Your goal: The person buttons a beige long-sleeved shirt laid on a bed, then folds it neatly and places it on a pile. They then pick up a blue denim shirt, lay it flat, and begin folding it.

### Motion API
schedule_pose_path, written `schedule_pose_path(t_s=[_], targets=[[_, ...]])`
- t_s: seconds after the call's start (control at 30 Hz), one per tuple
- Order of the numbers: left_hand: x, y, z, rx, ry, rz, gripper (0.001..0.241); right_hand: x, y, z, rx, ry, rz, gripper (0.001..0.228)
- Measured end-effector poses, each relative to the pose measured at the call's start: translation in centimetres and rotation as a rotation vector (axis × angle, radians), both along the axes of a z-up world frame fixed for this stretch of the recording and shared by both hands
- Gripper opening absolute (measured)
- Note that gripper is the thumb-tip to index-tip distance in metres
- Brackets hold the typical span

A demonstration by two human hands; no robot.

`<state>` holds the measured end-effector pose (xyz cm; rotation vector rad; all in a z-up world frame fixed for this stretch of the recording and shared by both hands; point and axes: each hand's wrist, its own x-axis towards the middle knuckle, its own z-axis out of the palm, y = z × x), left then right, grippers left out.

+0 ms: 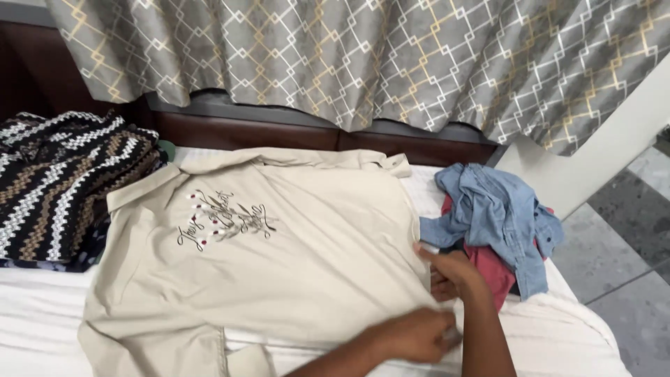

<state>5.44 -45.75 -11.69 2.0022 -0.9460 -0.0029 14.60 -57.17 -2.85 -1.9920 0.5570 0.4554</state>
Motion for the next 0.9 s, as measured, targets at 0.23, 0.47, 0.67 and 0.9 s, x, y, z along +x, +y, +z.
schedule_pose_path(t_s=[0.23,0.47,0.67,0.9], targets=[[0.1,2.7,-6.0,0.032,-0.055,-0.05,0.018,9.1,-4.2,-11.0,-0.542,-0.263,0.25,0.052],[13.9,16.0,-8.3,-0.42,0.329,-0.098,0.009,11.4,2.0,-2.6,-0.867,-0.43,0.27,0.05],[16.8,40.7,2.5,0.082,-0.021,1.034,0.024,27.4,5.8,-9.9,-0.491,-0.692,0.231,0.07],[20.1,53.0,3.9,0.645,-0.231,1.298,0.046,31.9,11.6,-11.5,-0.807,-0.726,-0.035,0.074]])
